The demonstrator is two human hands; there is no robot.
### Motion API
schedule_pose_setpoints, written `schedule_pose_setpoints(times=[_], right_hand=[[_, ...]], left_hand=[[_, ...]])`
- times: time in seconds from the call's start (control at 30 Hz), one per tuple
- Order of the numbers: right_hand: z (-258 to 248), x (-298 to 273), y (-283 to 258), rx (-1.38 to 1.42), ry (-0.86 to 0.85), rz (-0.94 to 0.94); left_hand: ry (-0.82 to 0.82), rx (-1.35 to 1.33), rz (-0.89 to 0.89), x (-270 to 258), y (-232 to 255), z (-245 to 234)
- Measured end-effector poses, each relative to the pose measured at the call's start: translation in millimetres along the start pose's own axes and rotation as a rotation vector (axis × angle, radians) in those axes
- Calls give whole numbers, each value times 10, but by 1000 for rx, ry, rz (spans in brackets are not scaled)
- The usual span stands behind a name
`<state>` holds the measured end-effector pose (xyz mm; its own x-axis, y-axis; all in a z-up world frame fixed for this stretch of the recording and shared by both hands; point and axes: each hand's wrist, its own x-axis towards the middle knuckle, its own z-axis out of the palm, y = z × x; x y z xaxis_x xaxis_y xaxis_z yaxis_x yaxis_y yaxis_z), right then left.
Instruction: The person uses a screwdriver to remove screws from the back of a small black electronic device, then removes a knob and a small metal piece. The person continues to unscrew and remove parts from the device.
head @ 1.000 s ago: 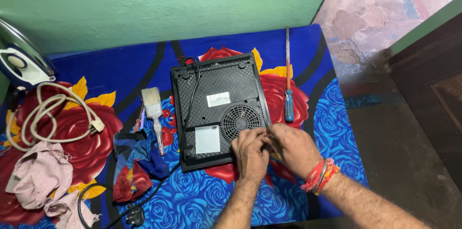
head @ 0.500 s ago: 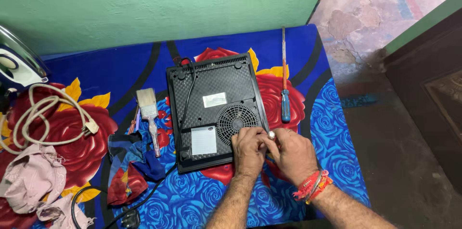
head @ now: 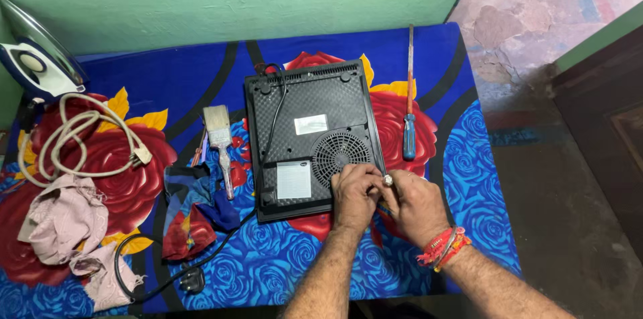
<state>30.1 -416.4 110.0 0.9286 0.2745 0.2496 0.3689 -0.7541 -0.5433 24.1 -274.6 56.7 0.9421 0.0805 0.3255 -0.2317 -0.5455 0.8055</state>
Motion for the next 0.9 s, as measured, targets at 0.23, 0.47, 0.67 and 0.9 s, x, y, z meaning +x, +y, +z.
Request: schedule_pose_setpoints(times=[0.23, 0.47, 0.67, 0.9], right_hand=[[-69, 42, 112, 114, -16, -59], [-138, 98, 175, 142, -124, -62], [-174, 109, 190, 144, -184, -67], [-255, 191, 160, 142, -208, -105]], left_hand=[[-14, 4, -35, 23, -31, 59], [25, -4, -19, -6, -49, 110], [49, 39, 21, -53, -113, 154], [73, 54, 15, -39, -166, 233]])
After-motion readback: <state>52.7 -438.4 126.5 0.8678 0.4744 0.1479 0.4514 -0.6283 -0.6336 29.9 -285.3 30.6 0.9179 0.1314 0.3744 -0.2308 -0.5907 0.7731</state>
